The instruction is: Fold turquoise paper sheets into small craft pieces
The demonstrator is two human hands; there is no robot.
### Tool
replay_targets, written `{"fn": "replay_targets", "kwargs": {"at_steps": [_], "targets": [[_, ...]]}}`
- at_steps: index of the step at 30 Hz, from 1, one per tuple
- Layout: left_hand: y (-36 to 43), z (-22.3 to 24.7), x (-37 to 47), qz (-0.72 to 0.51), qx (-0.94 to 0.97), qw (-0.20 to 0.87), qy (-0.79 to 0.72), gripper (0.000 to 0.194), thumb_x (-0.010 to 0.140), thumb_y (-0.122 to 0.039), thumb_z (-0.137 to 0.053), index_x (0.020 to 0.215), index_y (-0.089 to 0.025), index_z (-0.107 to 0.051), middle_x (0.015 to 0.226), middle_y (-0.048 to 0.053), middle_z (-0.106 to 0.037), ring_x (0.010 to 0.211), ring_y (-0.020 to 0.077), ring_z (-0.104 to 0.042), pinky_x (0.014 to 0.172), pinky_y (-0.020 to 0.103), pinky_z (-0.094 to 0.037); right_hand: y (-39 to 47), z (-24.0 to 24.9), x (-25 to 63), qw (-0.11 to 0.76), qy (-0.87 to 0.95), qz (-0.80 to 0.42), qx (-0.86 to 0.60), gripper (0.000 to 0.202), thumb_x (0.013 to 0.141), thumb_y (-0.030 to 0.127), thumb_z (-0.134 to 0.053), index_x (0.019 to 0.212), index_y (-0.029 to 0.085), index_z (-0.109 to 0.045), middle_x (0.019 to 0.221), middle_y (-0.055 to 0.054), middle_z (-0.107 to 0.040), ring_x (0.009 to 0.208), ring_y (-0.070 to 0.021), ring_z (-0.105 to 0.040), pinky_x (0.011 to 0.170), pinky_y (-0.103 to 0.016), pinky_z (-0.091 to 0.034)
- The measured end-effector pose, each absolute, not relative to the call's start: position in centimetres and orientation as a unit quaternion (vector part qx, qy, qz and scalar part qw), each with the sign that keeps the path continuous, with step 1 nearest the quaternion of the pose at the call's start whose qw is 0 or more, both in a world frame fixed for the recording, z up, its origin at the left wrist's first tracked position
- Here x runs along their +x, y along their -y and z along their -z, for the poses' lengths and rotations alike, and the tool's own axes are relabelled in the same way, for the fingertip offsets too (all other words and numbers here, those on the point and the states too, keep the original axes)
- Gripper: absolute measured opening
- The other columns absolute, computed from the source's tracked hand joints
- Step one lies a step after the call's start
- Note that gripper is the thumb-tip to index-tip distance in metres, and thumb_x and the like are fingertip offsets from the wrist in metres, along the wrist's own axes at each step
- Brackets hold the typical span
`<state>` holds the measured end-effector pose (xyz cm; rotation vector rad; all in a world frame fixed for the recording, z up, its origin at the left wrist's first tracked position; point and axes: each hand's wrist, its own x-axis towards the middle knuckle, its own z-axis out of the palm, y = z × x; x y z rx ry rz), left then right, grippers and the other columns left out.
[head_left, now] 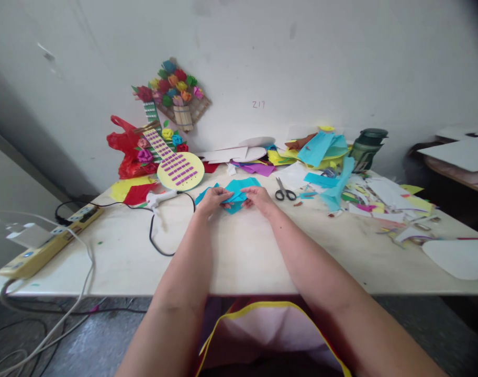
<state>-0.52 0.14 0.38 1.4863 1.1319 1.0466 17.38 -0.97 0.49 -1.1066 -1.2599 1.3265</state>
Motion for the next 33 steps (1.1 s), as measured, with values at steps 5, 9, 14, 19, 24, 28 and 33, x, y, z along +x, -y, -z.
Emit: {"fn": "replay_targets", "kwargs": {"at_steps": [5,9,14,19,24,28,33], "targets": [[-0.2,-0.3,-0.5,-0.439,0.608,0.471,-0.465,0.039,0.058,-0.048,-0.077,0.070,-0.013,-0.063,0.053,0.000,-0.062,0.046,0.0123,-0.057,0.052,0.026,-0.049,1.2,-0.9,17.7,0.500,0.502,-0.559,-0.431,0.016,0.073,0.014,-0.056,0.086,0.011,-0.064,0.048,0.001,-0.060,0.044,-0.0125,-0.060,0.043,-0.020,-0.047],[-0.4,0.0,-0.7,-0.425,0.624,0.471,-0.457,0.038,0.059,-0.048,-0.077,0.071,-0.013,-0.064,0.055,0.000,-0.063,0.047,0.0123,-0.058,0.052,0.026,-0.049,1.0,-0.8,17.8,0.507,0.503,-0.548,-0.436,0.014,0.076,0.028,-0.063,0.078,0.014,-0.062,0.055,0.000,-0.062,0.045,-0.0124,-0.060,0.040,-0.020,-0.046],[-0.6,0.3,-0.4,-0.401,0.648,0.474,-0.441,0.035,0.060,-0.045,-0.076,0.071,-0.013,-0.065,0.057,0.000,-0.063,0.049,0.0129,-0.059,0.053,0.026,-0.051,0.5,0.3,17.7,0.423,0.583,-0.513,-0.467,0.033,0.069,0.043,-0.072,0.059,0.016,-0.056,0.051,-0.003,-0.062,0.036,-0.0087,-0.050,0.033,-0.018,-0.037],[-0.2,-0.1,-0.3,-0.381,0.639,0.504,-0.439,0.036,0.058,-0.044,-0.077,0.071,-0.013,-0.064,0.061,0.002,-0.065,0.051,0.0132,-0.061,0.056,0.027,-0.052,0.4,0.8,17.7,0.411,0.594,-0.512,-0.465,0.026,0.069,0.034,-0.073,0.059,0.015,-0.058,0.048,-0.002,-0.062,0.034,-0.0067,-0.047,0.034,-0.017,-0.035],[-0.2,-0.2,-1.0,-0.404,0.605,0.521,-0.446,0.040,0.059,-0.048,-0.077,0.067,-0.014,-0.059,0.055,0.000,-0.062,0.049,0.0142,-0.061,0.051,0.026,-0.051,0.7,0.4,17.7,0.443,0.581,-0.511,-0.453,0.023,0.072,0.026,-0.068,0.056,0.016,-0.055,0.048,-0.001,-0.062,0.036,-0.0062,-0.047,0.035,-0.016,-0.034],[-0.5,0.0,-1.3,-0.416,0.573,0.537,-0.457,0.039,0.059,-0.045,-0.078,0.064,-0.015,-0.054,0.053,0.000,-0.061,0.049,0.0143,-0.061,0.049,0.024,-0.049,0.8,0.2,17.6,0.446,0.573,-0.514,-0.456,0.023,0.071,0.024,-0.067,0.055,0.016,-0.054,0.047,-0.001,-0.061,0.036,-0.0071,-0.048,0.035,-0.017,-0.033],[-0.6,0.0,-1.0,-0.451,0.507,0.567,-0.468,0.038,0.062,-0.044,-0.077,0.065,-0.015,-0.053,0.052,0.000,-0.061,0.045,0.0133,-0.059,0.047,0.023,-0.048,1.0,0.1,17.3,0.457,0.566,-0.524,-0.442,0.021,0.073,0.024,-0.066,0.057,0.015,-0.054,0.048,0.000,-0.062,0.035,-0.0061,-0.047,0.036,-0.016,-0.034]]}}
